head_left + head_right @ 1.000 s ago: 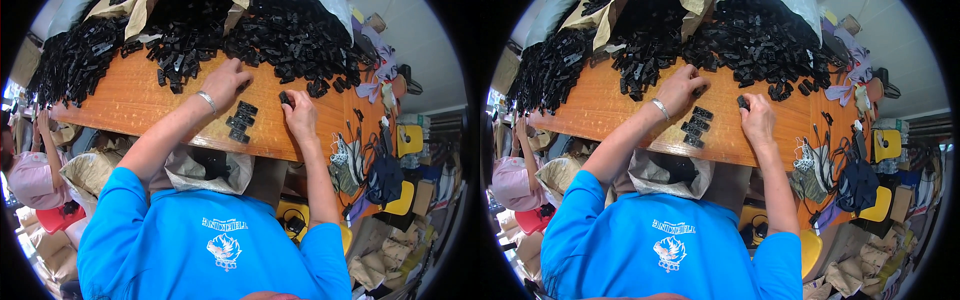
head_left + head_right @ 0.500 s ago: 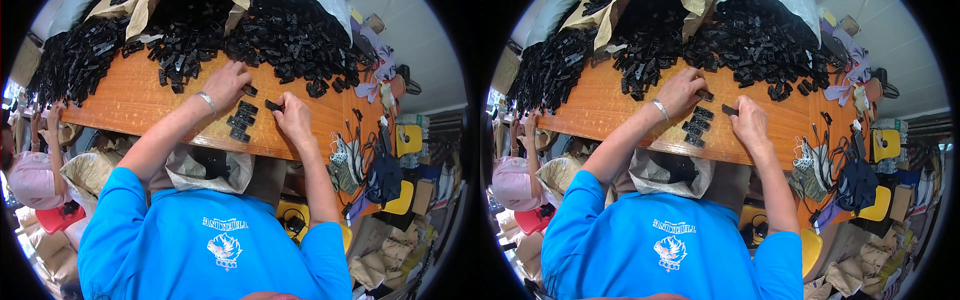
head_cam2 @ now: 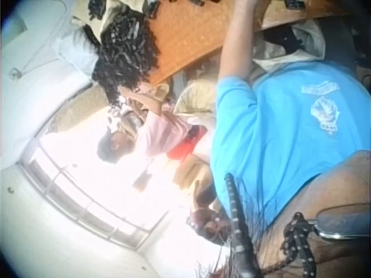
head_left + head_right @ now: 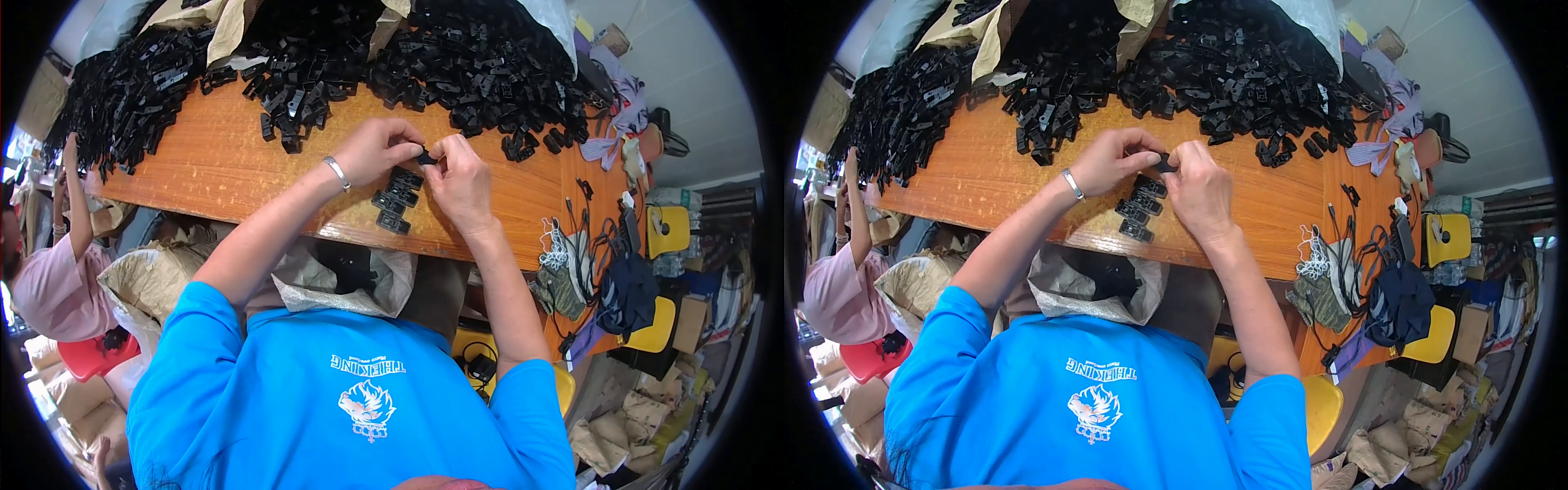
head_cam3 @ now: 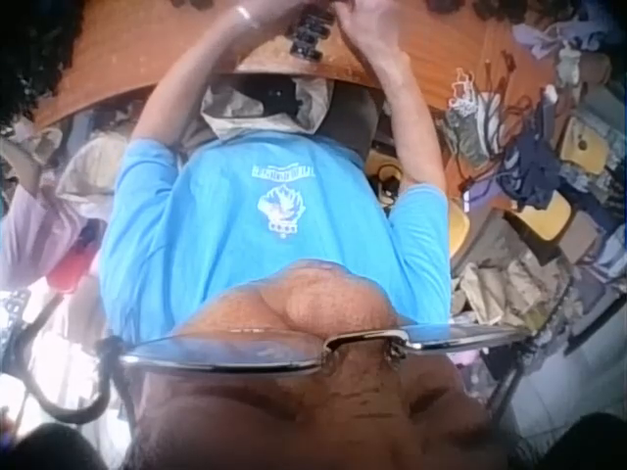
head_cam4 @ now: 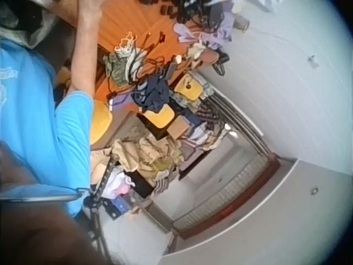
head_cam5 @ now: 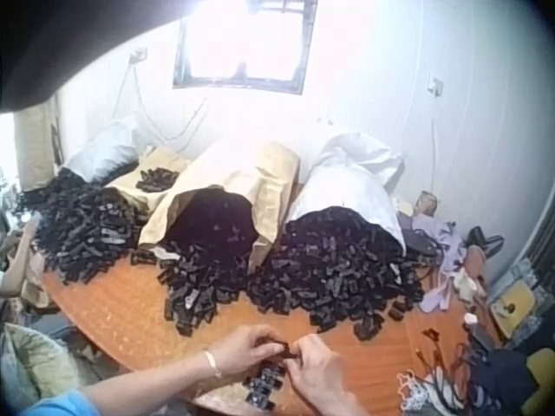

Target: The person assembles black plastic components by fitting plastic pieces together by hand and placing the assembled parts on the table.

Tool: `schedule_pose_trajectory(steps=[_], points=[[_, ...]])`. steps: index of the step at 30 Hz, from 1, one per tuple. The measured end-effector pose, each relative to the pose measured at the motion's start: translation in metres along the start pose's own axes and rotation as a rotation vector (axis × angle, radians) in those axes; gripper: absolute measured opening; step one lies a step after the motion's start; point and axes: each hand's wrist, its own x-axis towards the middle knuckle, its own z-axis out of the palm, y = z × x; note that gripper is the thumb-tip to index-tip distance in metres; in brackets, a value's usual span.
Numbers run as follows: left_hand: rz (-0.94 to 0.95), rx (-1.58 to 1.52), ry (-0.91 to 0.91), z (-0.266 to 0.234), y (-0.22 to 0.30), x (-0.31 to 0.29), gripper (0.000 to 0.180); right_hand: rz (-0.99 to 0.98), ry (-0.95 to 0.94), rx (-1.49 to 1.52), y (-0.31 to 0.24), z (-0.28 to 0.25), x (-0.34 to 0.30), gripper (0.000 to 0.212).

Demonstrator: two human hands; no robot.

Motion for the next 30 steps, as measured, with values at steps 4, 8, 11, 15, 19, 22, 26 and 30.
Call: schedule_pose_trajectory(steps=[4, 8, 11, 15, 19, 22, 26, 30], points=[[-0.034, -0.127, 0.023, -0.001, -0.001, -0.005, 0.021, 0.197, -0.054, 0.399, 0.007, 0.007, -0.003, 0.030], [0.021, 0.043, 0.084, 0.003, 0.008, -0.009, 0.025, 0.563, -0.208, 0.854, 0.013, 0.006, 0.003, 0.036], [0.164, 0.312, 0.197, -0.003, -0.005, -0.004, 0.031, 0.433, -0.121, 0.586, 0.023, 0.017, 0.010, 0.028], [0.290, 0.683, 0.276, -0.009, -0.018, -0.004, 0.039, 0.154, 0.077, 0.188, 0.020, 0.029, 0.015, 0.025], [0.201, 0.733, 0.242, -0.002, -0.018, -0.002, 0.033, 0.110, 0.062, 0.105, 0.021, 0.038, 0.015, 0.028], [0.199, 0.751, 0.263, -0.001, -0.023, -0.001, 0.029, 0.094, 0.060, 0.087, 0.021, 0.039, 0.014, 0.028], [0.187, 0.756, 0.244, -0.003, -0.024, 0.002, 0.027, 0.133, 0.060, 0.163, 0.017, 0.037, 0.014, 0.027], [0.156, 0.744, 0.223, -0.002, -0.023, 0.003, 0.027, 0.124, 0.025, 0.101, 0.023, 0.039, 0.012, 0.027]])
